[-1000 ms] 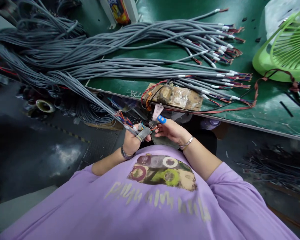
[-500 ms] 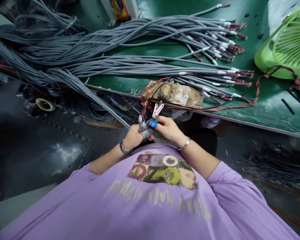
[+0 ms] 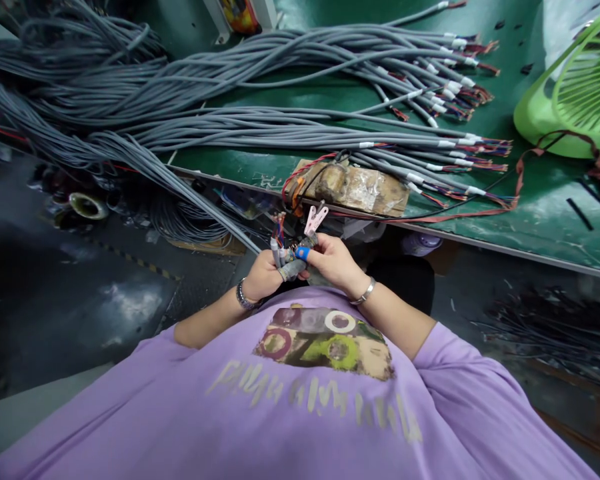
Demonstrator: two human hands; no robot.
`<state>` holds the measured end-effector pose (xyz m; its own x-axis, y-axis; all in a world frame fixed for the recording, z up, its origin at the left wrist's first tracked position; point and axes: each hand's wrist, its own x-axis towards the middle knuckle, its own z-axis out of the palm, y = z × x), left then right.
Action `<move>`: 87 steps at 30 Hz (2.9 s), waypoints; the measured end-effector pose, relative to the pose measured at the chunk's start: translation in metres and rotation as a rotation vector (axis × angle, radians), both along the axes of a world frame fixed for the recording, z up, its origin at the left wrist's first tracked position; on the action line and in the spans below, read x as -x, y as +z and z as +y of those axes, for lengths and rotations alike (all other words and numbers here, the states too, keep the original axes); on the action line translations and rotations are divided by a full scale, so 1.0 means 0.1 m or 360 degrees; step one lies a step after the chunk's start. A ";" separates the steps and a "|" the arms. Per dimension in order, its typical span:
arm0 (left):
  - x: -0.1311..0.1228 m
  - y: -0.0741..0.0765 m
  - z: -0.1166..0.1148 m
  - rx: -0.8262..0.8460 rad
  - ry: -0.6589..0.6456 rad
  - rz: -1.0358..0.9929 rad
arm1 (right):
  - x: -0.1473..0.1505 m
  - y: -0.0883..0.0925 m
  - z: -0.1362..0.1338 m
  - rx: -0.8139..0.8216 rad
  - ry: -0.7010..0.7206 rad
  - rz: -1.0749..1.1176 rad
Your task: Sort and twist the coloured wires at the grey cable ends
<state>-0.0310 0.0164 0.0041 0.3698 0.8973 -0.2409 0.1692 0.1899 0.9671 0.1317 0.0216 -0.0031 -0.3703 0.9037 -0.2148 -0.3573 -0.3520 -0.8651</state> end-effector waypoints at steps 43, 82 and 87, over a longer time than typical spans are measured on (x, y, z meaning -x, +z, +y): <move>0.01 -0.15 -0.07 -0.0028 0.0601 -0.0191 | 0.03 -0.16 0.05 0.0076 0.0215 0.0272; -0.09 0.22 0.15 0.0146 -0.0024 -0.0213 | -0.12 -0.01 0.33 0.0501 -0.0192 0.0447; -0.09 0.24 0.01 -0.0038 0.0123 -0.0248 | -0.12 0.02 0.34 0.0469 -0.0238 0.0389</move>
